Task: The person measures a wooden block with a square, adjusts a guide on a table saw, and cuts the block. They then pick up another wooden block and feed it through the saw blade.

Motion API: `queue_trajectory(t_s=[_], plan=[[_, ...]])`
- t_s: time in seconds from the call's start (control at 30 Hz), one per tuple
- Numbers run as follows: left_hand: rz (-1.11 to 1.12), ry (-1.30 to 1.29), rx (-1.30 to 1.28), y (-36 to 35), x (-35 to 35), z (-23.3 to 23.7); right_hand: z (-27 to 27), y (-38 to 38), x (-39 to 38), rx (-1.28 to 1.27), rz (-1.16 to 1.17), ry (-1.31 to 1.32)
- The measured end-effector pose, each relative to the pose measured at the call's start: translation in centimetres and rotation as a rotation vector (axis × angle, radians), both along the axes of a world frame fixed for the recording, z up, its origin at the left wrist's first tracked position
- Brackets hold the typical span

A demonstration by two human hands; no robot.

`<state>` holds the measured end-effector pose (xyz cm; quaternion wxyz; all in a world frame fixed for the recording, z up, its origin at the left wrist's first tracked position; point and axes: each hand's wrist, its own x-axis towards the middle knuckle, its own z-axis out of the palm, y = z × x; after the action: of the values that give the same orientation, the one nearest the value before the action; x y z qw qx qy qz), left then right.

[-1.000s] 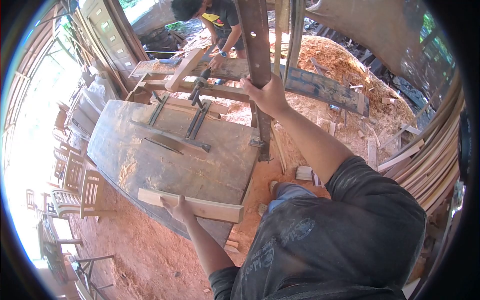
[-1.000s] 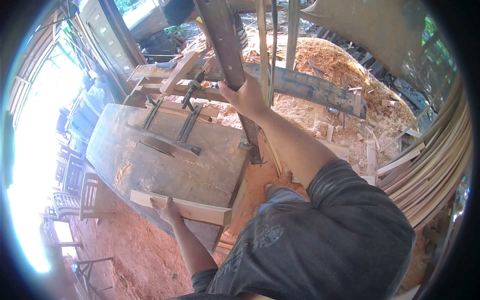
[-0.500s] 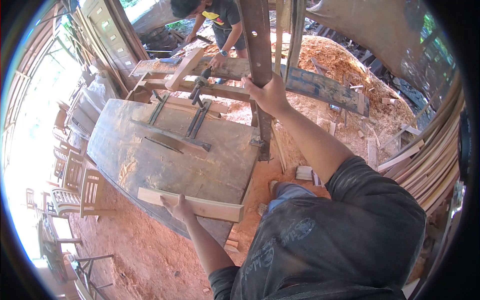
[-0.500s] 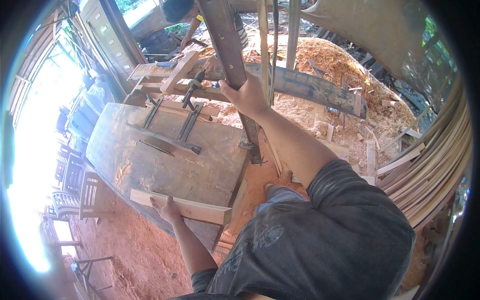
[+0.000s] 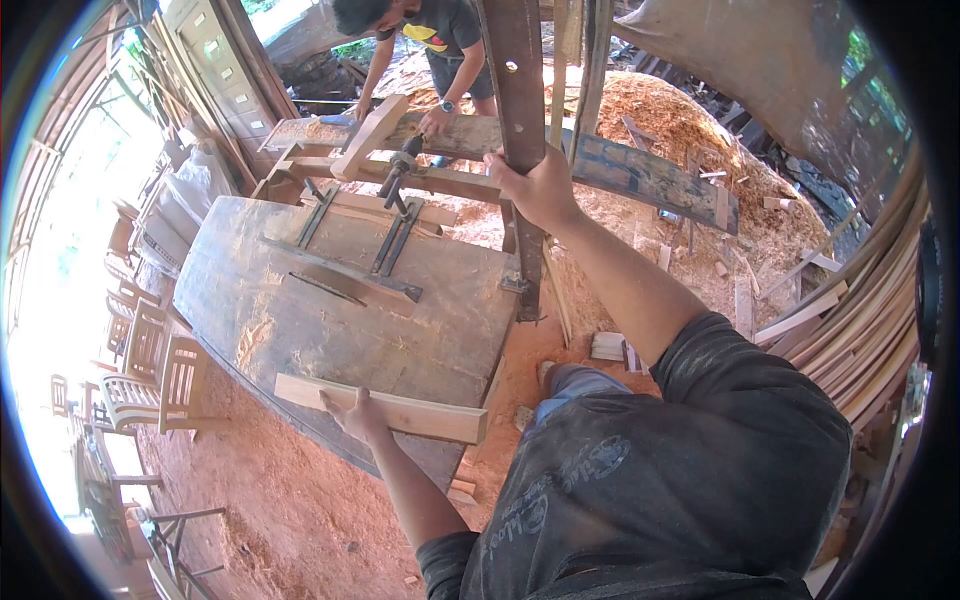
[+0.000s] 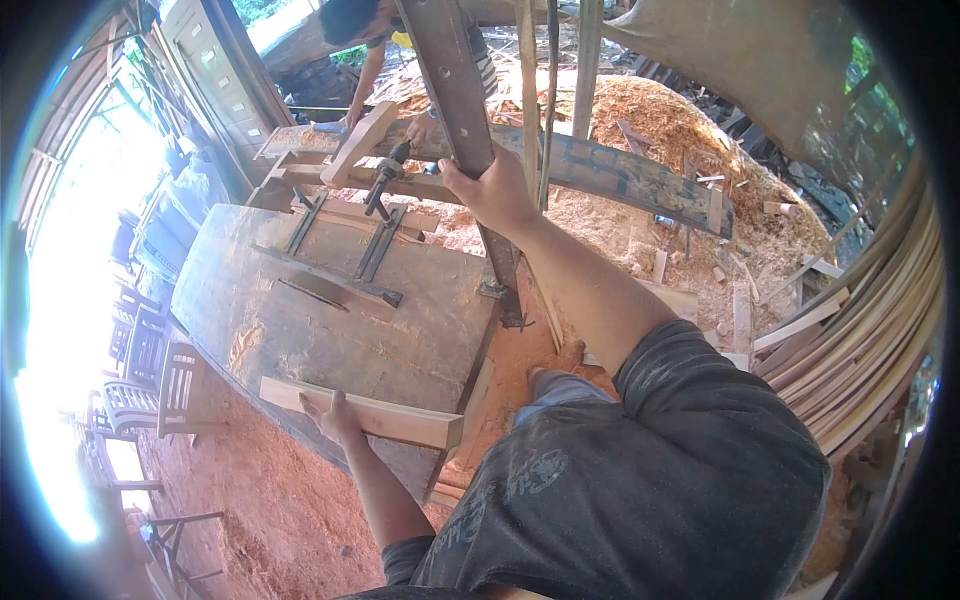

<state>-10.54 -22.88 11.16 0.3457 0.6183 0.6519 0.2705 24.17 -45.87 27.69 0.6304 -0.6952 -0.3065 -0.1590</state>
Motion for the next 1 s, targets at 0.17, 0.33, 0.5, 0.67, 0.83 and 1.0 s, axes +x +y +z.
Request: queue_trajectory(t_s=[0.17, 0.33, 0.5, 0.67, 0.83, 1.0], plan=[[-0.008, -0.003, 0.020, 0.5, -0.3, -1.1, 0.1, -0.1, -0.1, 0.011, 0.000, 0.002], [0.000, -0.037, -0.005, 0.0, 0.1, 0.0, 0.2, -0.1, -0.2, 0.016, 0.014, 0.009], [-0.014, -0.050, 0.019, 0.5, -0.3, -1.1, 0.4, -0.2, -0.3, 0.002, 0.009, 0.033], [-0.005, -0.013, 0.009, 0.2, -0.1, -0.5, 0.4, -0.1, -0.3, 0.002, 0.010, 0.038], [-0.021, -0.022, 0.042, 0.4, -0.2, -0.9, 0.0, 0.0, 0.0, -0.013, -0.004, 0.010], [-0.007, -0.019, -0.002, 0.0, 0.0, 0.1, 0.1, -0.1, -0.1, -0.017, -0.012, 0.006]])
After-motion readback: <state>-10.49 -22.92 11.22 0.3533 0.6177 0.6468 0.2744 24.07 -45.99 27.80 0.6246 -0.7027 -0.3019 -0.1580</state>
